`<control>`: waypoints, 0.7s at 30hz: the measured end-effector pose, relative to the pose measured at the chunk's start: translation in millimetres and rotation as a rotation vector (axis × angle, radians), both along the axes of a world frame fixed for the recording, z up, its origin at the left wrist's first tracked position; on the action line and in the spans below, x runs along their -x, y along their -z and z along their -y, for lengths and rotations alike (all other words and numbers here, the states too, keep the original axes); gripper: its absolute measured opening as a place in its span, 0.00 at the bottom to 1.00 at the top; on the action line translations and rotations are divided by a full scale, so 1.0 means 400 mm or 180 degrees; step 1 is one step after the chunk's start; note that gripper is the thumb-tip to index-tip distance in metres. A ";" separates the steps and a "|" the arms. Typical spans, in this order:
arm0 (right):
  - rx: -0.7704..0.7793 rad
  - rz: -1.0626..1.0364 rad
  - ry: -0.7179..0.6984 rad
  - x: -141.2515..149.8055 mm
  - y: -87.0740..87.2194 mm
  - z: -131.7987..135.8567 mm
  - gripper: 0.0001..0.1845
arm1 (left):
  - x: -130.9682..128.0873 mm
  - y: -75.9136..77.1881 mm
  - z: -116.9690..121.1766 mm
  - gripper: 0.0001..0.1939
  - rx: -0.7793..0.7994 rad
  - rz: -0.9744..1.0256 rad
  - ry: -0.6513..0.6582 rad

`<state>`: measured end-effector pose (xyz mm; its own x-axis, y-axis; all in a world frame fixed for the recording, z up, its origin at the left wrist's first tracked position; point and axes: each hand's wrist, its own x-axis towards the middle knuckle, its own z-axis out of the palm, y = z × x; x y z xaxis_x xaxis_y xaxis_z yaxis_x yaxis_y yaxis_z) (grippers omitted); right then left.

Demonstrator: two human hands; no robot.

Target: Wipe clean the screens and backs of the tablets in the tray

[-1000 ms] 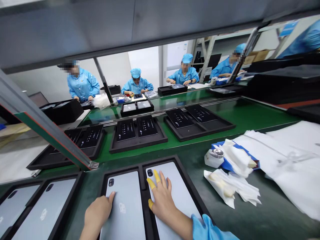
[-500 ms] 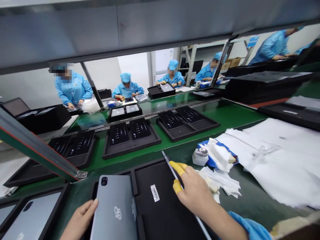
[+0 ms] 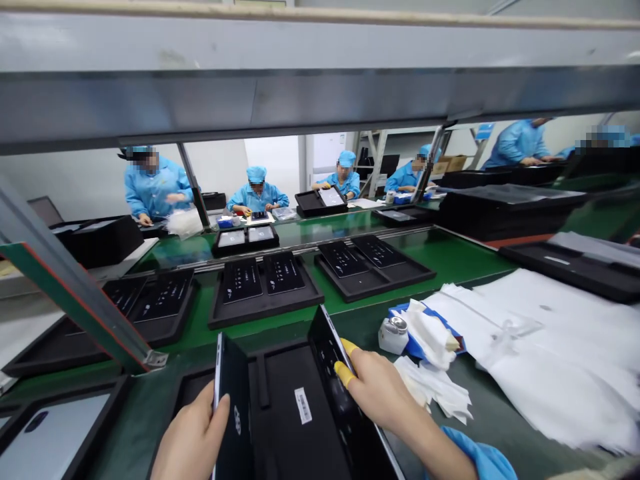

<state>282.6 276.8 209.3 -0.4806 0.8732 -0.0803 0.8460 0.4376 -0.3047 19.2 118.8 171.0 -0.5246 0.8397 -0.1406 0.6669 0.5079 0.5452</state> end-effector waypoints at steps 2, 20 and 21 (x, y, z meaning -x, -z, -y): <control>-0.0067 -0.0124 -0.0044 0.039 -0.006 0.000 0.13 | -0.004 -0.035 -0.022 0.25 0.0138 -0.0210 -0.0070; -0.0153 0.0031 0.0185 0.248 -0.017 -0.054 0.33 | 0.084 -0.086 -0.203 0.20 0.0071 -0.0683 -0.0336; -0.0131 0.0044 0.0169 0.253 -0.019 -0.056 0.34 | 0.082 -0.088 -0.207 0.20 0.0082 -0.0674 -0.0347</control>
<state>181.6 299.3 216.8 -0.4325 0.9002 -0.0501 0.8724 0.4038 -0.2753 -13.8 201.5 206.1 -0.6320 0.7740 -0.0385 0.7055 0.5952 0.3848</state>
